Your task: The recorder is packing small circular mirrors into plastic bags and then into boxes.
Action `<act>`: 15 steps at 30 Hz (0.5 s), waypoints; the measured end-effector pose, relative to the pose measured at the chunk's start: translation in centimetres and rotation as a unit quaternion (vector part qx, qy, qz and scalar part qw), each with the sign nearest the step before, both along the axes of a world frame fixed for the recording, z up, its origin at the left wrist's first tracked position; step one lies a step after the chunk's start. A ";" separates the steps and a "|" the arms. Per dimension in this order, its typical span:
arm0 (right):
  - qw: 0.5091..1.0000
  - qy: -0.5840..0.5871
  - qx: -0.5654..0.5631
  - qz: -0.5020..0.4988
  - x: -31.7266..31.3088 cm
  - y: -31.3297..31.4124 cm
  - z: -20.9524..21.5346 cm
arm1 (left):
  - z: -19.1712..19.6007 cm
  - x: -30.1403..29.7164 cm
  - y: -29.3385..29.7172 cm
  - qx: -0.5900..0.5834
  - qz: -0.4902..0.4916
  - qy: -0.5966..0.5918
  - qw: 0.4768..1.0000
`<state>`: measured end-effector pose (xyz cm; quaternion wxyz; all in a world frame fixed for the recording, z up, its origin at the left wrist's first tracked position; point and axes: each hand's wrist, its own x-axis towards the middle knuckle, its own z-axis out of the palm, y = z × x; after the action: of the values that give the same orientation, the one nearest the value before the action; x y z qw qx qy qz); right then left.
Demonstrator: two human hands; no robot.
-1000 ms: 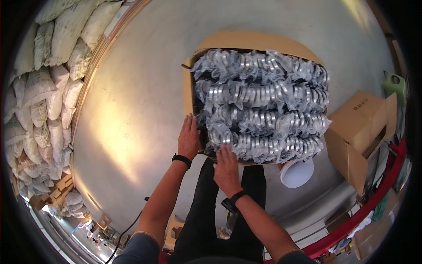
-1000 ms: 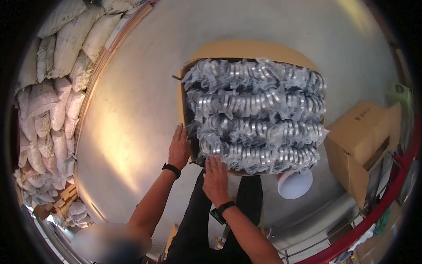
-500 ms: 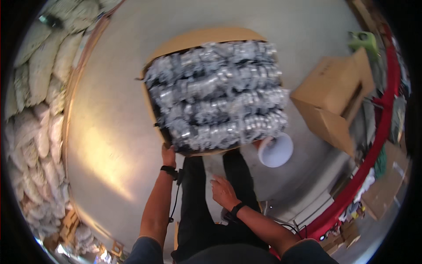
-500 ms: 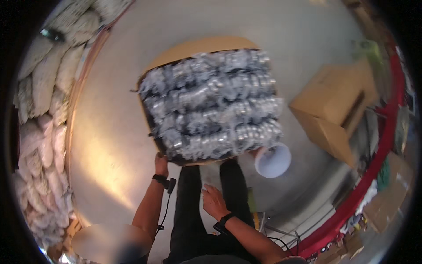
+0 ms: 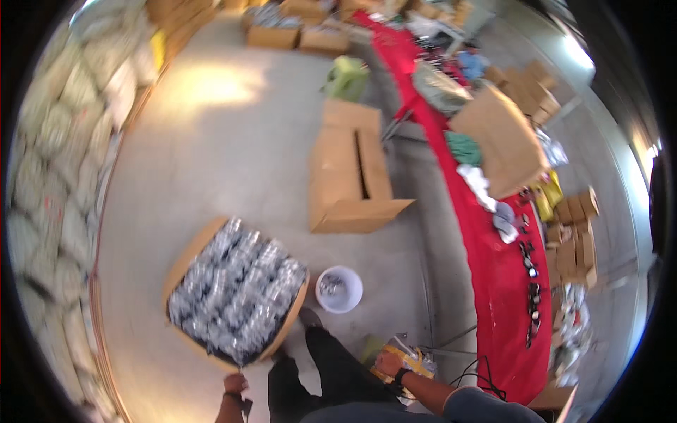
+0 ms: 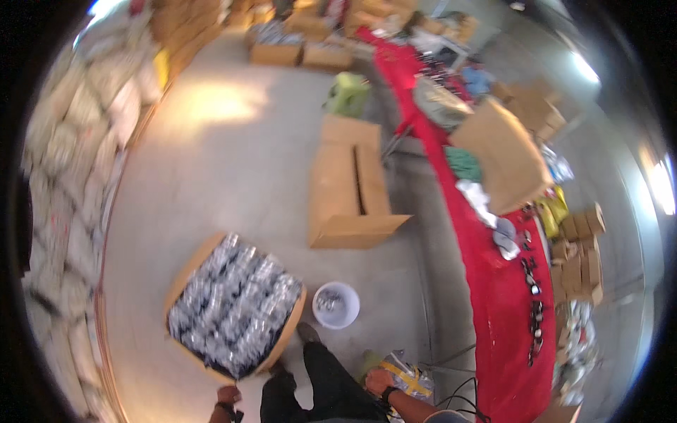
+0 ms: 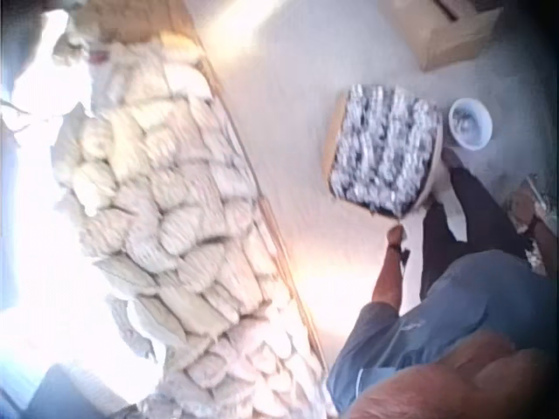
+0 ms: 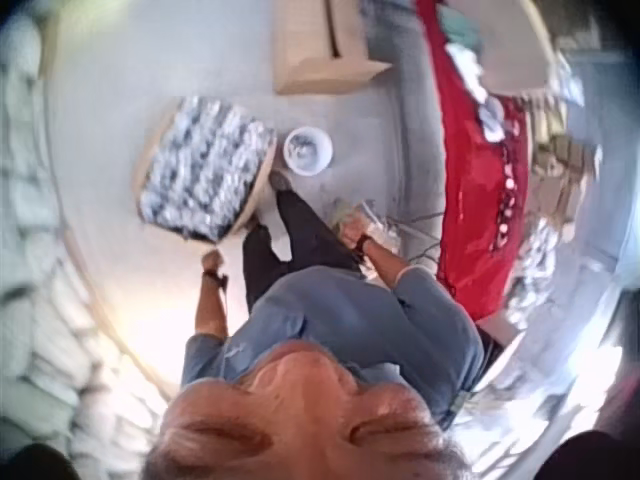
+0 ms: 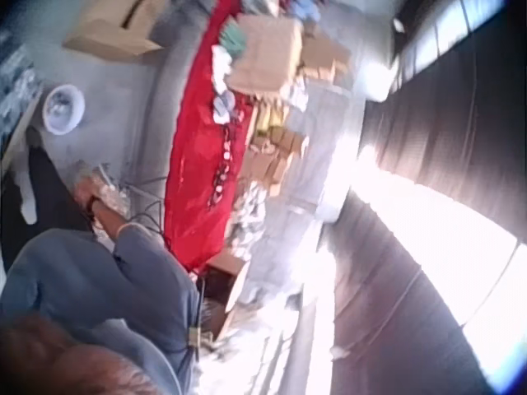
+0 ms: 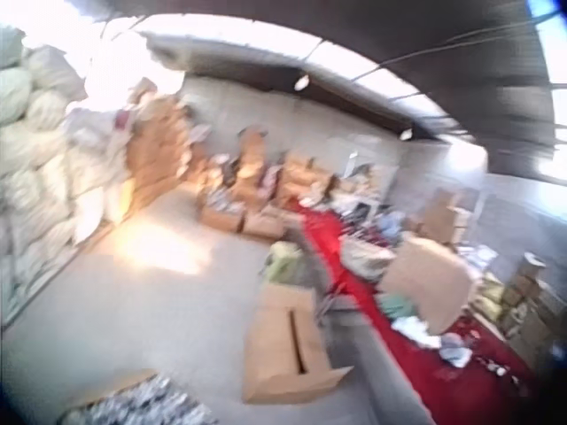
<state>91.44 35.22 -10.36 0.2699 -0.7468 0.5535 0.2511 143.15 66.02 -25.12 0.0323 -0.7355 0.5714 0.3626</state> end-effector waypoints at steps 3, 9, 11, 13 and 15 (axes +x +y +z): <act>0.996 -0.001 0.053 -0.072 -5.4 5.4 -0.8 | 5.6 0.6 -3.4 -0.079 -0.238 0.030 0.968; 0.995 -0.035 0.033 0.092 -9.1 13.2 -1.6 | 9.5 -1.7 -8.3 -0.030 -0.301 0.043 0.952; 0.990 -0.095 -0.008 -0.102 -9.4 15.2 -2.1 | 11.0 -3.6 -10.8 -0.006 -0.309 0.052 0.950; 0.980 -0.138 -0.079 -0.122 -11.3 17.4 -1.7 | 12.1 -6.3 -14.6 -0.014 -0.313 0.036 0.949; 0.983 -0.125 -0.136 -0.003 -14.8 20.0 -4.9 | 13.9 -10.3 -18.3 -0.020 -0.294 0.036 0.955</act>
<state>76.59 55.22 -15.25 0.2340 -0.8005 0.5462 0.0773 132.88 47.73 -11.17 0.1027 -0.5222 0.7701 0.3518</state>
